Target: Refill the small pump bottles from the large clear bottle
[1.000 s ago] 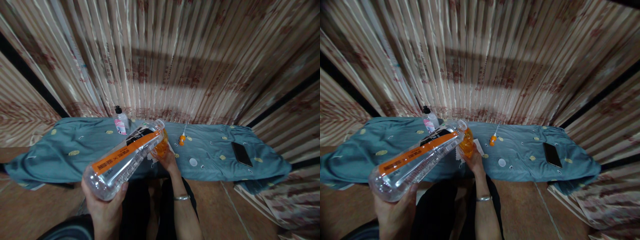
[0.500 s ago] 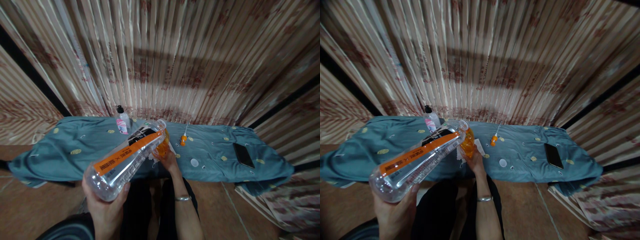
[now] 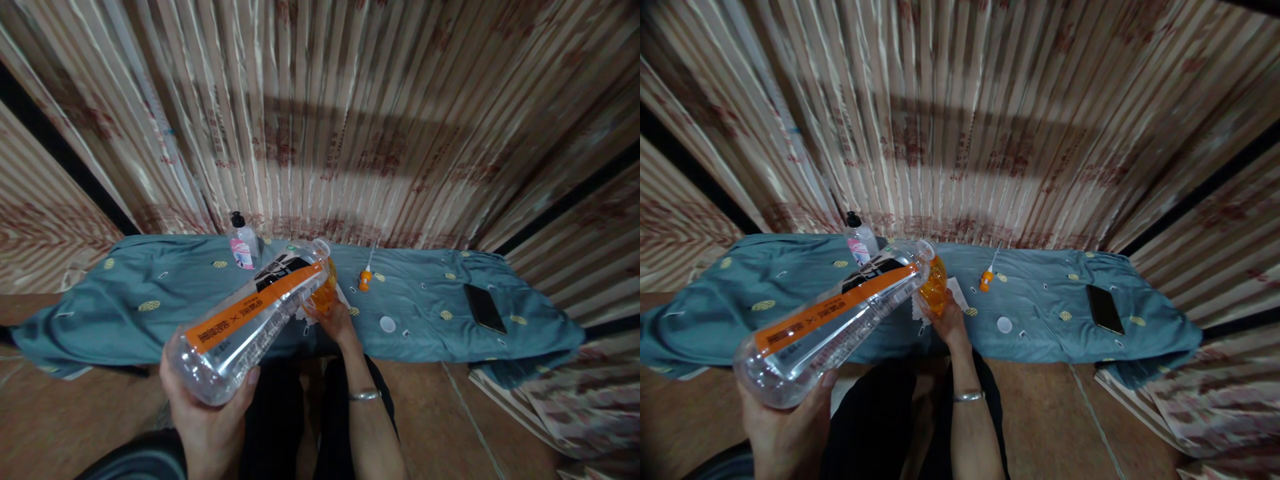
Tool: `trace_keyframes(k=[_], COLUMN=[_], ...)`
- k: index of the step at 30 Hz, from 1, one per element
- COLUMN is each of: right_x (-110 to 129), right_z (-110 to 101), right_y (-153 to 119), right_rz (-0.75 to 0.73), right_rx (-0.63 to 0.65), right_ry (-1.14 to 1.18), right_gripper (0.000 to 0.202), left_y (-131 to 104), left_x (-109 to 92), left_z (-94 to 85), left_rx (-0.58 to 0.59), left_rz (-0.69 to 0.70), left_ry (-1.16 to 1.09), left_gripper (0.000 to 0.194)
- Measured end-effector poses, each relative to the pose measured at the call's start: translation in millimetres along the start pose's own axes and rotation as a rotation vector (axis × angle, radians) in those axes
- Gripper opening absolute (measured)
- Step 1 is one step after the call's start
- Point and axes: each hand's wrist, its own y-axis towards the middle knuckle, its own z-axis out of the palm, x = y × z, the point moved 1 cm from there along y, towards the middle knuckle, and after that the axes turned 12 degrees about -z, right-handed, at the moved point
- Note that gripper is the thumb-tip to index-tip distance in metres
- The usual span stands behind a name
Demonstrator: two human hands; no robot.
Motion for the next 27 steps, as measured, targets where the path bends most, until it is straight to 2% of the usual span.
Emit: trace_keyframes(k=[7, 16, 27], right_x=[-0.5, 2.5, 2.1], right_z=[3.2, 0.5, 2.9], right_y=[-0.8, 1.0, 0.6], right_rz=[-0.012, 0.025, 0.001], right_rx=[-0.044, -0.004, -0.031], right_ry=[-0.022, -0.016, -0.041], right_gripper=[0.059, 0.062, 0.059], left_y=[-0.1, 0.9, 1.1], left_x=[1.5, -2.1, -2.9], left_z=[-1.5, -0.5, 3.1], left_rx=[-0.021, 0.012, 0.022], left_rz=[-0.010, 0.004, -0.026], left_ry=[0.020, -0.006, -0.086], left_gripper=[0.111, 0.106, 0.103])
